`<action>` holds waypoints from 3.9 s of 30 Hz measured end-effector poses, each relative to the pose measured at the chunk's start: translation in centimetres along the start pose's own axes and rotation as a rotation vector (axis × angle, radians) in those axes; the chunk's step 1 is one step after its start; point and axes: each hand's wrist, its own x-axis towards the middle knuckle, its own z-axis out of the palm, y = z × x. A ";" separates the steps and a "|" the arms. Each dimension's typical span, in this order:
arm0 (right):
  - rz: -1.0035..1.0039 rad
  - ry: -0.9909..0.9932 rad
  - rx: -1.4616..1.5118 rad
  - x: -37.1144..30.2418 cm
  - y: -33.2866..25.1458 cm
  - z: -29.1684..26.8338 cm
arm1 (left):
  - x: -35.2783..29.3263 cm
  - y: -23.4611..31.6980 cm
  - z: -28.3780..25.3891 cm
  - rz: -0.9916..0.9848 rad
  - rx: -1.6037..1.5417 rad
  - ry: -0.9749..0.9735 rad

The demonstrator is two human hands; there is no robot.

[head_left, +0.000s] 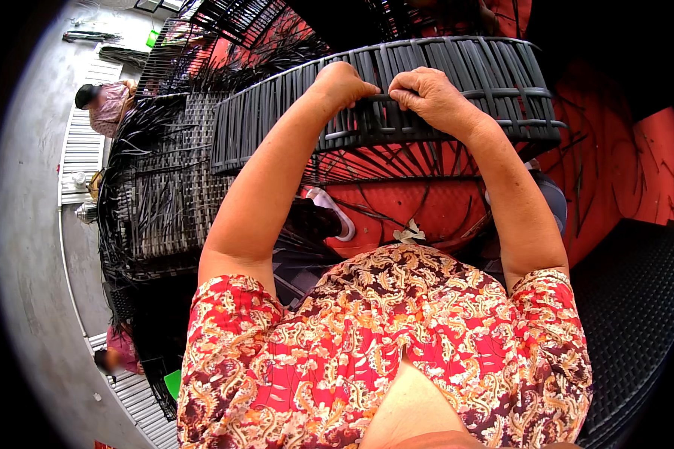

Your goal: The person binds black synthetic strips around the frame of a piece of furniture, pulling the material tight and tucking the ends by hand.

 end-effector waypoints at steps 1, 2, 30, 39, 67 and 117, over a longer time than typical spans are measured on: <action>0.014 0.001 0.004 0.0 0.1 0.0 | -0.2 0.4 -0.1 0.012 0.057 0.004; 0.012 0.001 -0.005 0.0 0.1 -0.1 | -0.5 0.8 -0.3 0.025 0.114 0.007; -0.009 0.018 0.036 0.0 0.1 0.1 | 0.0 -2.4 -0.4 -0.257 -1.078 -0.459; 0.124 0.147 0.013 0.2 -0.4 0.6 | 0.2 -3.3 0.0 -0.179 -1.201 -0.544; -0.002 0.049 -0.343 0.9 0.4 1.4 | -0.4 -0.8 0.3 0.115 -0.421 -0.335; -0.029 0.127 0.263 -0.8 2.5 1.6 | -2.0 -1.3 2.9 0.163 -0.248 0.043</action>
